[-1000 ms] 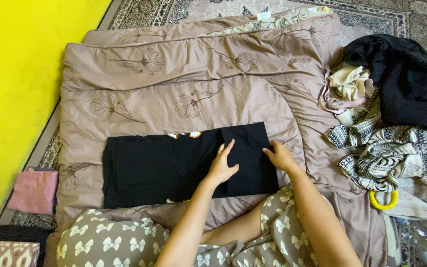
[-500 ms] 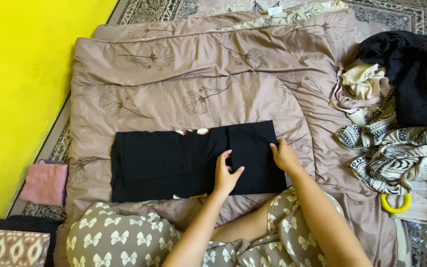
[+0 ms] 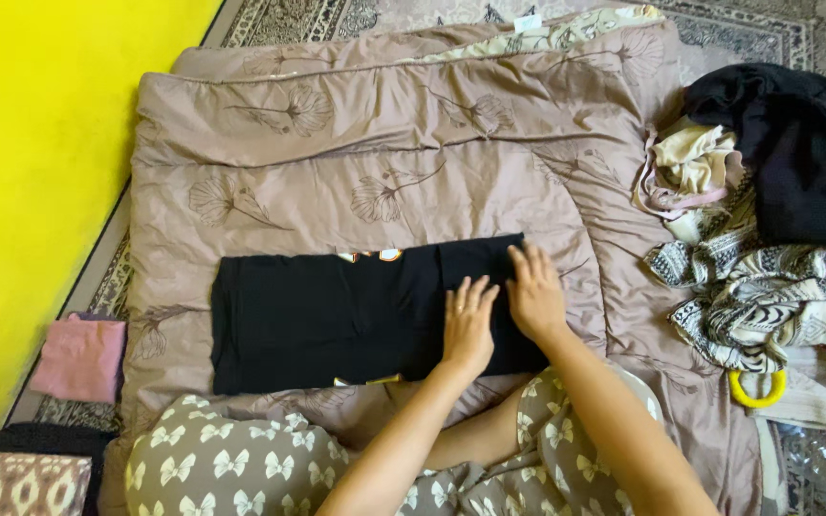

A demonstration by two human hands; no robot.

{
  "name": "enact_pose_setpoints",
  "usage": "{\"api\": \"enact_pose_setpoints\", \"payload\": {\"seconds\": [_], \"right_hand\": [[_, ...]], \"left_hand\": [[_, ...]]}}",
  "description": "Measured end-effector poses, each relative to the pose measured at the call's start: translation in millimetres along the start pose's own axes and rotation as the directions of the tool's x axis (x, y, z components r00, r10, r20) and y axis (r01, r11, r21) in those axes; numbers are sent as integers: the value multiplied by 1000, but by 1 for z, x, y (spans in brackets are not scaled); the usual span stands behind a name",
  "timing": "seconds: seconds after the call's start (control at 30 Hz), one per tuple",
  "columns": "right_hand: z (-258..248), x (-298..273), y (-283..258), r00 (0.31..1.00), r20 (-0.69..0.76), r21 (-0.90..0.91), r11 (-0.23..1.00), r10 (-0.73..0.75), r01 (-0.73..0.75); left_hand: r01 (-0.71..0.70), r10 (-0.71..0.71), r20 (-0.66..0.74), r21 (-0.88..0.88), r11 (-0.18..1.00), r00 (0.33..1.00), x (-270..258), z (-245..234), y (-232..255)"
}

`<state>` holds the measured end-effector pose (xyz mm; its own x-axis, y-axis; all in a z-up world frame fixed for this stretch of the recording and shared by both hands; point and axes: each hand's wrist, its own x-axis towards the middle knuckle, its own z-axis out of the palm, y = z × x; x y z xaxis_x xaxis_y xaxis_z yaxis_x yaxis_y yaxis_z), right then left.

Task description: The person folds a black t-shirt and a patterned cloth on a brown mattress on the floor. They smooth and align each item, fold them into neat rectangles, and place them in a growing stack to the left.

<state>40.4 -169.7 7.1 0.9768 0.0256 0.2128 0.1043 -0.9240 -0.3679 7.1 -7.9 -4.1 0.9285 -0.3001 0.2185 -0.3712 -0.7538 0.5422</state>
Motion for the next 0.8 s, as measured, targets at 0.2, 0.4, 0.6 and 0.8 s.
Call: {"api": "enact_pose_setpoints", "payload": {"seconds": [0.2, 0.4, 0.6, 0.8], "right_hand": [[25, -4, 7, 966, 256, -91, 996, 16, 7], [30, 8, 7, 951, 301, -202, 979, 66, -4], [34, 21, 6, 934, 321, -226, 970, 158, -86], [46, 33, 16, 929, 303, -260, 957, 211, -132]], "left_hand": [[42, -35, 134, -50, 998, 990, 35, 26, -31], [151, -159, 156, 58, 987, 975, 45, 3, -29], [236, -243, 195, 59, 970, 950, 48, -5, -25], [177, -189, 132, 95, 980, 973, 41, 13, -39]]}}
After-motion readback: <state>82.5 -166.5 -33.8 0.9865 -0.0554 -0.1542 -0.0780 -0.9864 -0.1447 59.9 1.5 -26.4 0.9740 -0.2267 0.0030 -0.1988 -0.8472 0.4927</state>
